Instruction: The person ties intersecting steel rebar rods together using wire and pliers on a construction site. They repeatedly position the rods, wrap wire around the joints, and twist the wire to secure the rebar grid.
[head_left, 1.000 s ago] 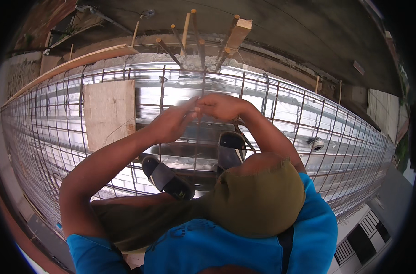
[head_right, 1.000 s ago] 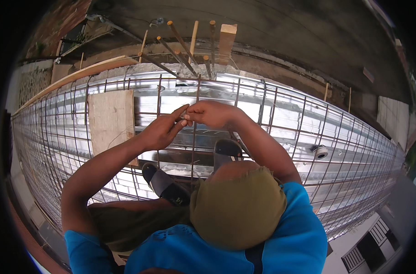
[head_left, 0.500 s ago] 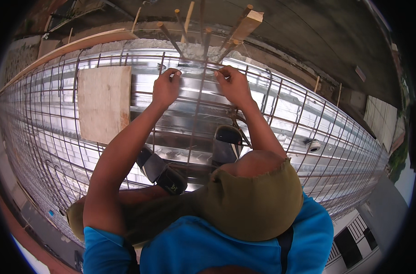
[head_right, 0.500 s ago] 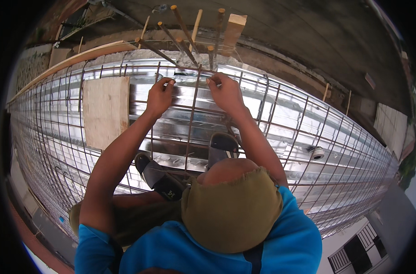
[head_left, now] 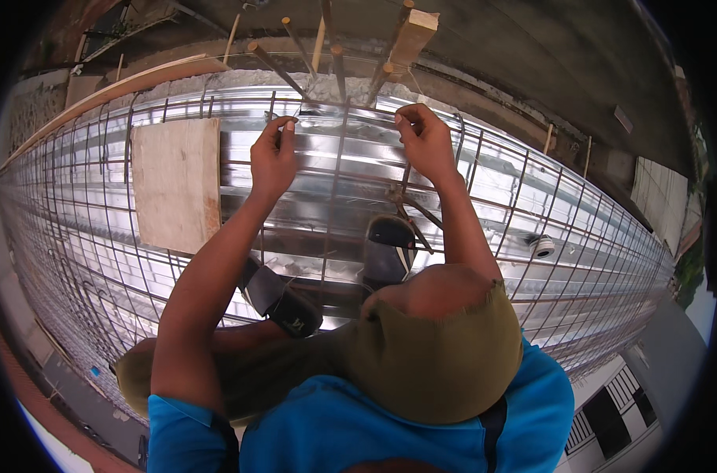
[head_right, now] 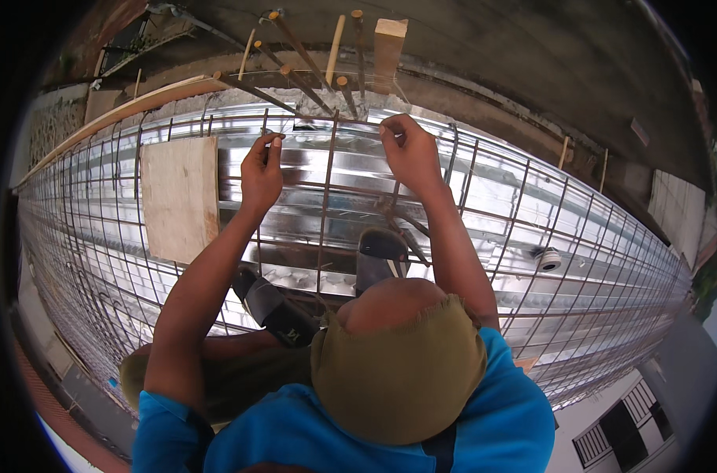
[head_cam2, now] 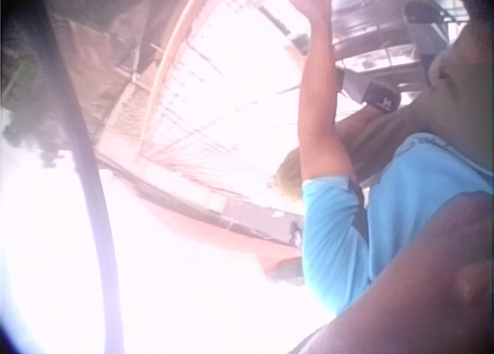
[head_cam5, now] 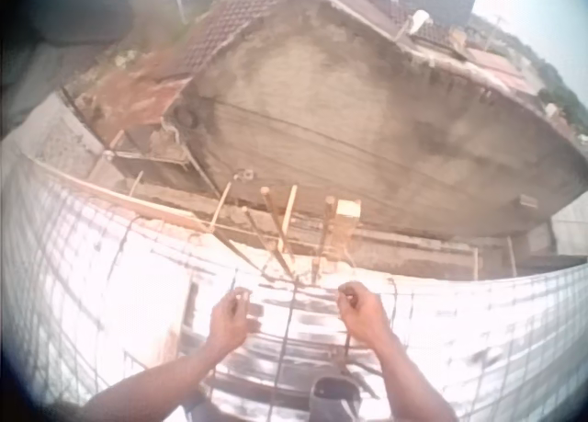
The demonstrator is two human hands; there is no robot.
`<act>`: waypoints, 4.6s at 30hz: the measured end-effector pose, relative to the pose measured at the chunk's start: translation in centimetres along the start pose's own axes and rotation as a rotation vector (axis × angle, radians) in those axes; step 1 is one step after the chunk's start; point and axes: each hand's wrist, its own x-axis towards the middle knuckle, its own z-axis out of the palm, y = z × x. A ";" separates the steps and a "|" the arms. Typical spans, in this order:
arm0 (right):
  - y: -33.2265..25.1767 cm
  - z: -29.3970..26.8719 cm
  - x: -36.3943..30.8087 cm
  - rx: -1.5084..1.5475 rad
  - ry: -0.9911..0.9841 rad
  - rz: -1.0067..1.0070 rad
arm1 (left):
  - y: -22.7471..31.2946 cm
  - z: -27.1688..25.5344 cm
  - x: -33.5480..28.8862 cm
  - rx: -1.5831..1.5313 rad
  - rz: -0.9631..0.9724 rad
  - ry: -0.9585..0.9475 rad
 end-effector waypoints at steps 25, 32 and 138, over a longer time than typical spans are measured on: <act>-3.8 1.8 6.2 -0.555 -0.358 -0.308 | 1.1 5.4 8.3 0.143 -0.061 -0.515; -0.2 3.1 6.0 -0.651 -0.279 -0.392 | 2.5 5.3 9.3 0.301 -0.027 -0.614; -2.4 3.1 2.1 -0.274 -0.276 0.072 | 1.2 8.9 4.2 0.734 -0.208 0.068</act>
